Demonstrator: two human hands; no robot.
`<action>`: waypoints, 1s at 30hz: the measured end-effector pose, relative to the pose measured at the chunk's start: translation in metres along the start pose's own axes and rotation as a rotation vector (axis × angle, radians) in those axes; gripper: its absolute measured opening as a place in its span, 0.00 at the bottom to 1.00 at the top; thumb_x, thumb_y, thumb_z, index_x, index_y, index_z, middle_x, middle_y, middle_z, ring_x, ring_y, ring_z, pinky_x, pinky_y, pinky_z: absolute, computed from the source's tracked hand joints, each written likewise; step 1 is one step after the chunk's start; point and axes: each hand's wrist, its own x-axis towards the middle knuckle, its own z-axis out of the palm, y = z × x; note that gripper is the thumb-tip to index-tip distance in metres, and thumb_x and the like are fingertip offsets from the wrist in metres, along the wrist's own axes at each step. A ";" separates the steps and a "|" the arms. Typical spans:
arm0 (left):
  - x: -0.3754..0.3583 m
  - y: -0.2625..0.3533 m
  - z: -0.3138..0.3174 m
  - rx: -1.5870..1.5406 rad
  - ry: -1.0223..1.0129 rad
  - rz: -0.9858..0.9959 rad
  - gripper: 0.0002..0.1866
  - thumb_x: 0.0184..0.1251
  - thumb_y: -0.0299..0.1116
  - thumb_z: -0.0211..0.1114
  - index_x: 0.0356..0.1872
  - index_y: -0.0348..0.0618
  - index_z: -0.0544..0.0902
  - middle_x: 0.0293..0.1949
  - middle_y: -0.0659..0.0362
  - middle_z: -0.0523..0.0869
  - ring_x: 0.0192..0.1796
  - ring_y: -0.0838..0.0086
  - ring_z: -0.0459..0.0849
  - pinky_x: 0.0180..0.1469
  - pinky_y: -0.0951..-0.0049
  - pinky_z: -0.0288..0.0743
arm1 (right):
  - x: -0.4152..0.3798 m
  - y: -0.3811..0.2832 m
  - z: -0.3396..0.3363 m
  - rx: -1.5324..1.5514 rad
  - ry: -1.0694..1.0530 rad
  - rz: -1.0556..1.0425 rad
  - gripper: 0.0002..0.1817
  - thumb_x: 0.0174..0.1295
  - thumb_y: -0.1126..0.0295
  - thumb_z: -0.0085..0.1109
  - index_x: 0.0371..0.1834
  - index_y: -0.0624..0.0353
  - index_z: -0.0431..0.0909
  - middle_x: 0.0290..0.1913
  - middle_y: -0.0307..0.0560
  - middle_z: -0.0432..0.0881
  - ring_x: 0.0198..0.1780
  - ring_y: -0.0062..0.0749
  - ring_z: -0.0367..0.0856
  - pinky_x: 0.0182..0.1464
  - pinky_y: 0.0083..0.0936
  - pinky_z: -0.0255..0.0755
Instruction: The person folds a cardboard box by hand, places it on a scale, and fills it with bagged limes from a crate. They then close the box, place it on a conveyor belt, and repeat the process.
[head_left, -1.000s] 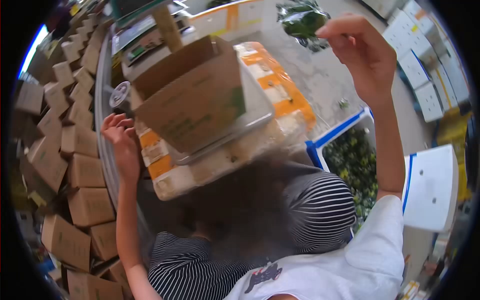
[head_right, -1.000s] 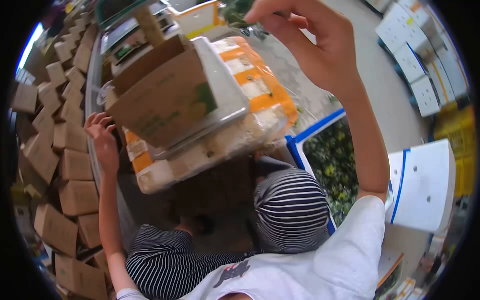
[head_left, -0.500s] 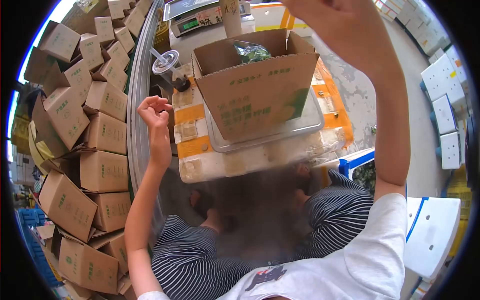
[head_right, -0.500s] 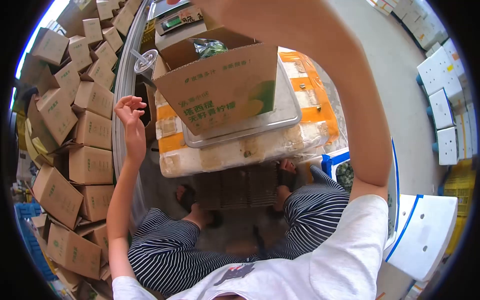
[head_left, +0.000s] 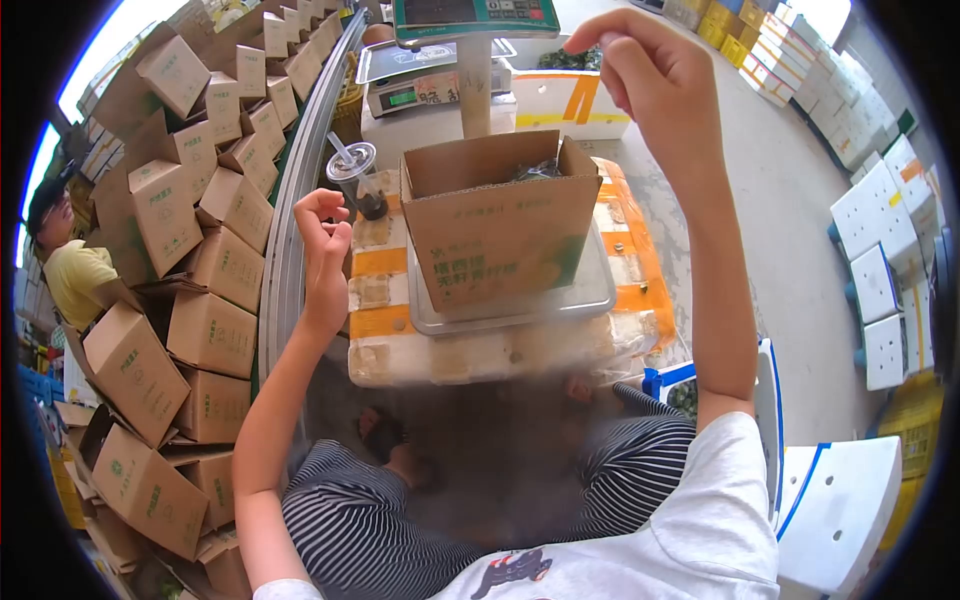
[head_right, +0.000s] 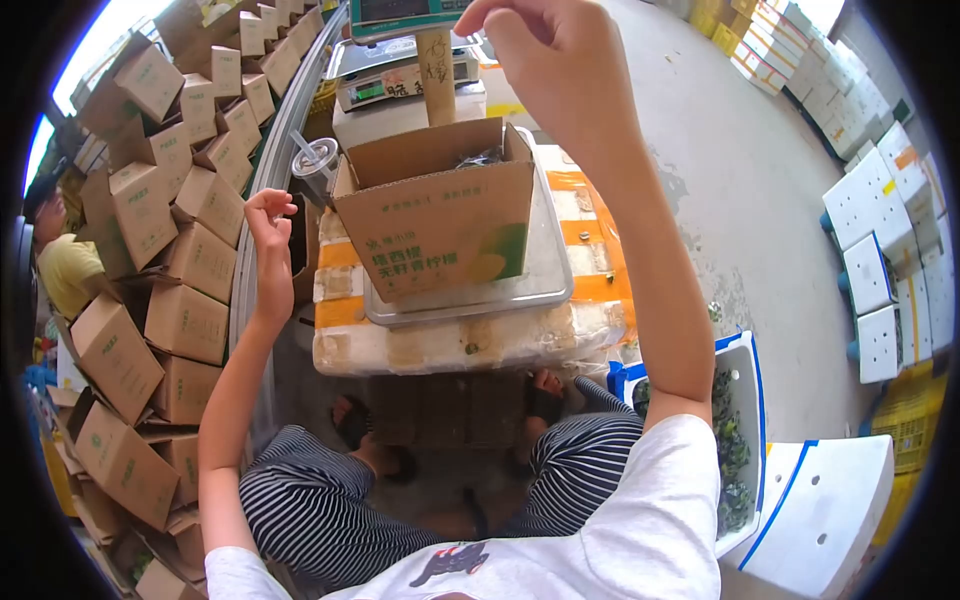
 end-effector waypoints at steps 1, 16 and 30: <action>0.004 0.011 0.001 0.052 0.013 0.025 0.17 0.67 0.35 0.51 0.53 0.40 0.67 0.49 0.56 0.65 0.51 0.70 0.65 0.60 0.69 0.59 | 0.000 0.006 0.000 -0.067 0.001 -0.058 0.12 0.64 0.73 0.47 0.35 0.61 0.83 0.18 0.34 0.72 0.19 0.15 0.65 0.23 0.17 0.59; 0.002 0.051 0.036 0.600 -0.102 0.232 0.27 0.63 0.35 0.62 0.62 0.37 0.71 0.57 0.46 0.74 0.59 0.52 0.74 0.60 0.56 0.65 | -0.020 0.043 0.028 -0.903 -0.278 -0.102 0.26 0.68 0.49 0.50 0.32 0.65 0.82 0.32 0.61 0.84 0.38 0.55 0.84 0.42 0.42 0.77; 0.009 0.024 0.044 0.128 -0.282 0.194 0.19 0.70 0.43 0.62 0.33 0.32 0.83 0.32 0.53 0.85 0.35 0.66 0.83 0.40 0.68 0.74 | -0.040 0.034 0.068 -0.945 -0.399 -0.242 0.18 0.70 0.59 0.48 0.27 0.60 0.75 0.19 0.58 0.78 0.25 0.55 0.80 0.32 0.47 0.72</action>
